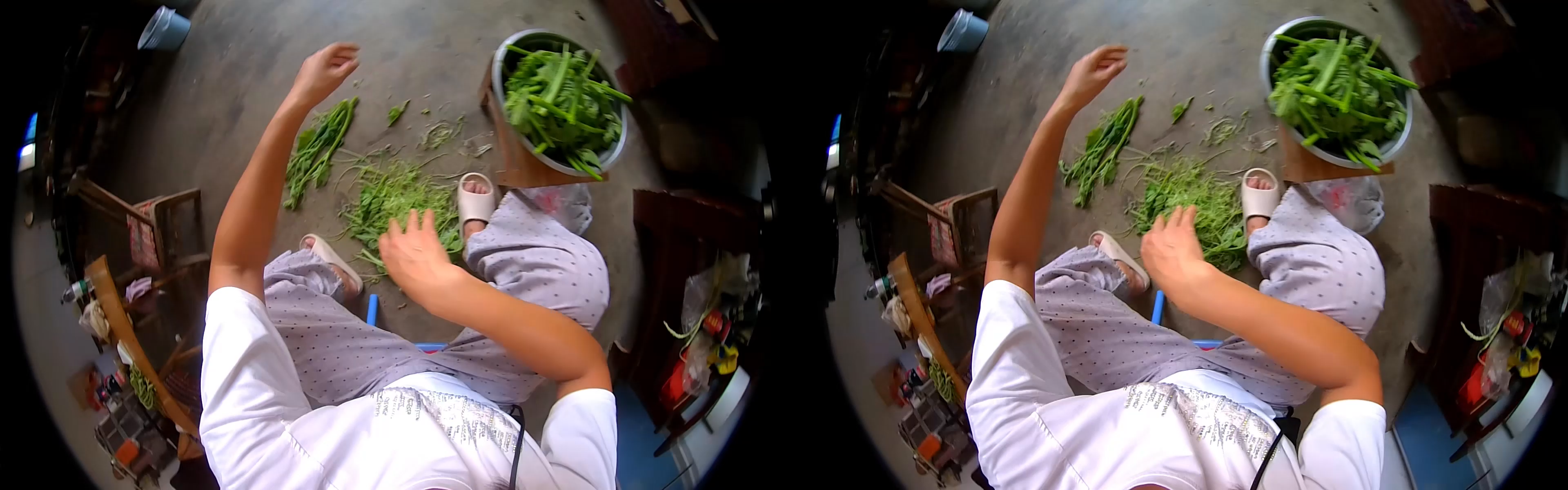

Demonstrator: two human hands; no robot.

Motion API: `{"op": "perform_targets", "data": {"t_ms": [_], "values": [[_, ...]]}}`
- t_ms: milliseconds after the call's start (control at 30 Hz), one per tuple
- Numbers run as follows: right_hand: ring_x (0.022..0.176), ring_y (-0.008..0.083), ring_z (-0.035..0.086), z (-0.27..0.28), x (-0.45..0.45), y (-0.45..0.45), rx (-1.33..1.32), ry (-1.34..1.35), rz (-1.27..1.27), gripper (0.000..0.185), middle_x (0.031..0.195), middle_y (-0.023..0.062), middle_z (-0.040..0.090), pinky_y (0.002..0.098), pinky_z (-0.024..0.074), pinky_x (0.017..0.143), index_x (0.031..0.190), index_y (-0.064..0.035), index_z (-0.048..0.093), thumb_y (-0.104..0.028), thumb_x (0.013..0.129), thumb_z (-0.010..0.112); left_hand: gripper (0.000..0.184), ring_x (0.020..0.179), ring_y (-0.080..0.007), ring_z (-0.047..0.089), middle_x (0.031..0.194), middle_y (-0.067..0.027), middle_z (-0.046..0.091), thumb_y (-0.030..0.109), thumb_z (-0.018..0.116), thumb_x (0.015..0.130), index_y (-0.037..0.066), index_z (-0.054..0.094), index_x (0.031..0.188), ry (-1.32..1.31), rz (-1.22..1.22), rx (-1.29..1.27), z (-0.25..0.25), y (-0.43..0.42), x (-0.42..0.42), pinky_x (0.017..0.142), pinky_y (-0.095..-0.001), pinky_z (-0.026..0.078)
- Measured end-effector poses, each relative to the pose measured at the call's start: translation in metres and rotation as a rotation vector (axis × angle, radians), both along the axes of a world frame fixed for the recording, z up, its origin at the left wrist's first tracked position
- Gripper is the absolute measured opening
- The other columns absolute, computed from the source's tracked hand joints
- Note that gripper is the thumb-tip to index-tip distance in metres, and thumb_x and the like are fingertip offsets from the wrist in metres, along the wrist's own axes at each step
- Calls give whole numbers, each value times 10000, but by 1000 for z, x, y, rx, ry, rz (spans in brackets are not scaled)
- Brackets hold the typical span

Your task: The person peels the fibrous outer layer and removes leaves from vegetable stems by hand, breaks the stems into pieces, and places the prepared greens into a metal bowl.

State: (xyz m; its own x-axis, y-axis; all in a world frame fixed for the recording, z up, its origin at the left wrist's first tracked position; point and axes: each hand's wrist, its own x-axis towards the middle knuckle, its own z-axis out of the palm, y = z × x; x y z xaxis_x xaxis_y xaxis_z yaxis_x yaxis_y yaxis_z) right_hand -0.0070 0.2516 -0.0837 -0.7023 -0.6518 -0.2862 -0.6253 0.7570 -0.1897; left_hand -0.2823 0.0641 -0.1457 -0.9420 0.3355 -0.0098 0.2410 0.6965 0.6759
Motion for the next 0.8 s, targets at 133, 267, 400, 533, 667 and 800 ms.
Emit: {"op": "perform_targets", "data": {"t_ms": [133,267,400,533,667,800], "values": [[909,295,607,-10,-13,-10,-192,106,33,273,951,154,602,473,334,1027,1006,18,604,-122,783,532,355,972,-269,627,1071,-133,651,163,666,793,66,618,1131,-357,19,-556,-123,-112,58,855,-369,497],[714,175,591,1,-34,-20,-365,93,-18,240,804,75,565,344,416,956,948,-11,588,-91,723,562,365,1024,-314,594,1092,-167,630,194,673,788,52,617,1120,-390,220,-485,-227,-136,102,887,-395,468],[765,199,566,-3,-41,-30,-255,-64,-54,155,741,58,585,402,389,903,847,-46,606,-98,702,593,374,1074,-353,515,1125,-171,569,227,669,800,54,578,1119,-243,427,-470,-276,-117,115,906,-435,440],[900,233,530,-5,-41,-32,-55,-250,-11,149,718,67,573,460,317,917,826,-61,603,-74,678,610,318,1044,-359,496,1090,-168,547,231,659,806,56,568,1056,-215,385,-569,-286,-122,115,866,-456,438],[979,279,485,0,-36,-33,119,-266,107,317,979,111,484,439,353,863,933,-58,563,-66,628,647,232,907,-346,579,950,-168,618,213,634,815,31,593,953,-437,164,-351,-239,-141,110,786,-426,461],[953,249,538,-7,-36,-33,101,-153,77,263,919,82,572,458,374,863,911,-66,618,-119,659,671,311,814,-208,587,877,-91,634,306,668,819,25,611,941,-542,115,-63,-138,-155,112,711,-344,463]]}}
